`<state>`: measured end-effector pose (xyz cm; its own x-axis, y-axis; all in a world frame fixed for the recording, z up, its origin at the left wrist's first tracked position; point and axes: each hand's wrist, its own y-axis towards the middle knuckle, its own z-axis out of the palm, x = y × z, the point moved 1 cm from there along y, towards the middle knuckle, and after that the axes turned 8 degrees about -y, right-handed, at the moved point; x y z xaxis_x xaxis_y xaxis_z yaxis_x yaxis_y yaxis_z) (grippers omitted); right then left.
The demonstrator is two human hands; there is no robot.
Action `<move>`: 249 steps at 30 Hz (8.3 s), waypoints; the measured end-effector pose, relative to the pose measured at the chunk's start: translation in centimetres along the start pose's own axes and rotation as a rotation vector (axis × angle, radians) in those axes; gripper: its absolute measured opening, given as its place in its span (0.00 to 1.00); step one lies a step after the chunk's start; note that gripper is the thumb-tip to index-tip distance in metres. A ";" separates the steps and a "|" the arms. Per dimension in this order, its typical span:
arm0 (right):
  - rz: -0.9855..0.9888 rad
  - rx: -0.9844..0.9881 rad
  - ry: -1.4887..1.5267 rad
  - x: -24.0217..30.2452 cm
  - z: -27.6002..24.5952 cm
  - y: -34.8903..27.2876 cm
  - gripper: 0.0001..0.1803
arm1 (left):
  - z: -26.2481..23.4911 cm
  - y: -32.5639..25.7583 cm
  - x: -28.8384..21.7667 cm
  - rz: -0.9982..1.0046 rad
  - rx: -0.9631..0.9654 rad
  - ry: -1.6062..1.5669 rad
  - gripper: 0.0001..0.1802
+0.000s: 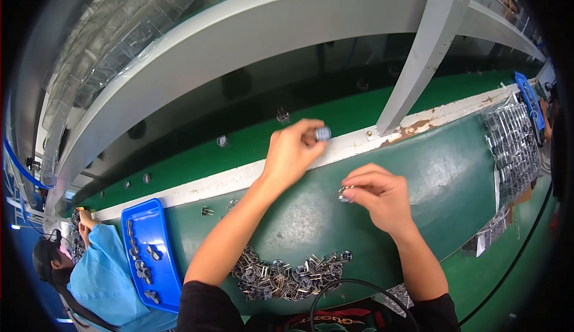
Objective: The person assembles small mechanical components by hand, placing metal clips onto plastic bases on a conveyor belt, taking the components from a blue tray.
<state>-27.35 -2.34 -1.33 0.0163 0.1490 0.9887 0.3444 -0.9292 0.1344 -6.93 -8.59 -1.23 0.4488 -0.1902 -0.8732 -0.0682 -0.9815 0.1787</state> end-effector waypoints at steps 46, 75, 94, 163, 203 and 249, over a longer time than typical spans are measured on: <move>-0.406 0.645 -0.952 1.4 5.0 -3.2 0.17 | -11.9 -3.2 4.4 -0.249 -0.380 0.011 0.15; 0.197 0.183 0.336 0.6 3.3 -1.2 0.12 | -5.4 -9.1 -1.1 -0.135 0.050 -0.330 0.22; 0.055 0.316 0.050 1.5 6.3 -2.9 0.10 | -3.9 -18.0 -2.3 -0.297 0.033 -0.522 0.25; -0.159 0.156 -0.079 4.7 8.1 -0.5 0.10 | -8.6 -17.7 -2.4 -0.368 -0.027 -1.030 0.22; -0.208 0.599 -0.864 4.5 -1.6 -1.6 0.20 | -13.6 -14.0 2.0 -0.374 -0.314 -0.290 0.10; -0.466 0.201 -0.477 3.9 10.7 -0.2 0.09 | -7.2 -18.6 -1.8 -0.261 -0.144 -0.486 0.24</move>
<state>-17.31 2.04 1.82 0.2192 0.6919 0.6879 0.5819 -0.6587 0.4770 -0.03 10.19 0.34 -0.0289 0.0371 -0.9989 0.1271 -0.9911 -0.0405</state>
